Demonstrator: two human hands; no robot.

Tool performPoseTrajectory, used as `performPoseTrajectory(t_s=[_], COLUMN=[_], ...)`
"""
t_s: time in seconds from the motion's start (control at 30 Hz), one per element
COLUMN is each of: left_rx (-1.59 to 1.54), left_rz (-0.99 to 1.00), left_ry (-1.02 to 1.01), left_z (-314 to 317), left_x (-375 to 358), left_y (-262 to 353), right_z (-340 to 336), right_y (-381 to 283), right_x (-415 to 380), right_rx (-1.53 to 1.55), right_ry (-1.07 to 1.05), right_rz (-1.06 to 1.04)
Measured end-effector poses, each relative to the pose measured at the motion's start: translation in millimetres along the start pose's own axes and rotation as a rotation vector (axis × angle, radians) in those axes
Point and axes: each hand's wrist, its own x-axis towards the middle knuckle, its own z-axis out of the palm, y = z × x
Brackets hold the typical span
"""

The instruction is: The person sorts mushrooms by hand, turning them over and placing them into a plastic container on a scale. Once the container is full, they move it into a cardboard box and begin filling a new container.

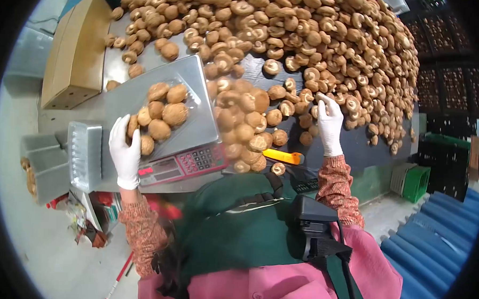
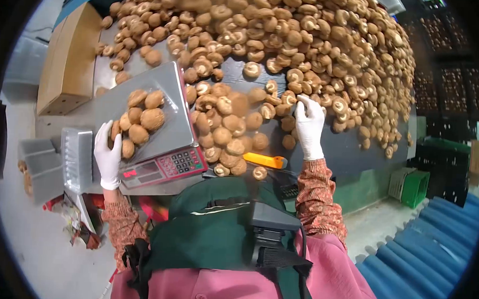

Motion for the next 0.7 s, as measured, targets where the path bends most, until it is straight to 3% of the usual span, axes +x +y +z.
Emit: performPoseTrajectory(t_s=[0.13, 0.17, 0.3, 0.43, 0.47, 0.53, 0.7], left_rx=[-0.102, -0.062, -0.049, -0.031, -0.035, -0.025, 0.003], left_rz=[-0.113, -0.091, -0.059, 0.006, 0.036, -0.057, -0.082], left_ry=[0.027, 0.034, 0.075, 0.135, 0.143, 0.098, 0.164], left_z=[1, 2, 4, 8, 7, 3, -4], left_x=[-4, -5, -4, -3, -4, -5, -10], left_y=[9, 12, 9, 7, 8, 10, 20], right_z=[-9, -13, -19, -6, -3, 13, 41], right_y=[32, 36, 42, 60, 50, 37, 33], right_x=[11, 11, 16, 36, 47, 62, 95], right_rx=[0.048, 0.057, -0.002, -0.335, -0.289, -0.275, -0.690], right_ry=[0.137, 0.141, 0.165, 0.157, 0.150, 0.156, -0.014], right_rz=[-0.015, 0.071, 0.031, -0.294, -0.349, -0.282, -0.265])
